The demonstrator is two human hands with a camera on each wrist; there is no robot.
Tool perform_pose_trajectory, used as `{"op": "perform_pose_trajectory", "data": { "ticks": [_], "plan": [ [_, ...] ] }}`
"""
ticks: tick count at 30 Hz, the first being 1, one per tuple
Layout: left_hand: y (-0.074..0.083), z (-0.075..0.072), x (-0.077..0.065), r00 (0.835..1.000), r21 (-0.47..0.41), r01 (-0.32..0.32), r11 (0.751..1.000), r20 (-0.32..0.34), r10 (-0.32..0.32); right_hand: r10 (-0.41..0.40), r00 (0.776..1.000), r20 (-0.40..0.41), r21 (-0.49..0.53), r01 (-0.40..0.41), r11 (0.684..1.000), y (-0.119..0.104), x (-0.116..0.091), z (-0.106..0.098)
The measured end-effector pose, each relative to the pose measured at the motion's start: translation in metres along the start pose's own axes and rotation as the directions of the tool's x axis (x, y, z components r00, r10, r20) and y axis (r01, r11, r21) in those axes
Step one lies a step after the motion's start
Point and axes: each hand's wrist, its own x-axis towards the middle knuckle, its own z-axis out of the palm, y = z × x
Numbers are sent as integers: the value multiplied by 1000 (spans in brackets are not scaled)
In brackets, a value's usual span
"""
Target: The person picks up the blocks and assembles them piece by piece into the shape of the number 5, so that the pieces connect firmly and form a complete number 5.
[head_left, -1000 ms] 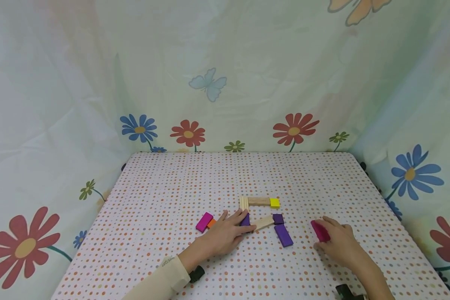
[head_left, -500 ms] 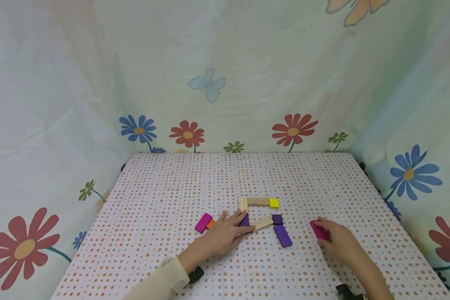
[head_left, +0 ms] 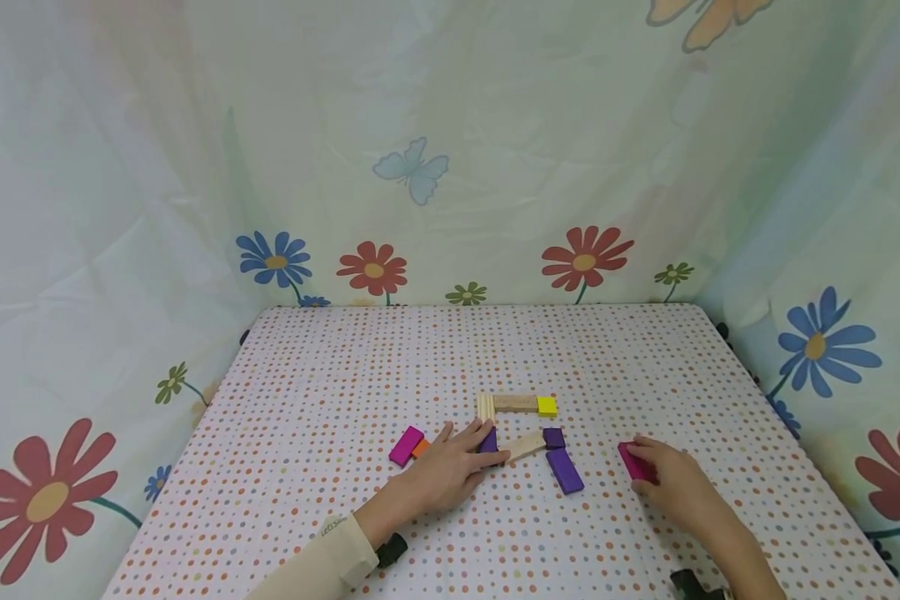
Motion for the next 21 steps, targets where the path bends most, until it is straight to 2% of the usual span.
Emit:
{"op": "perform_pose_trajectory", "data": {
  "ticks": [6,21],
  "plan": [
    [0,1,-1,1000,3,-6,1000,-2,6,-9,1000,9,-9,9,1000,-7,-6,3],
    [0,-1,-1,1000,7,-12,1000,-7,12,77,996,52,52,-80,995,-24,-23,7]
  ]
}}
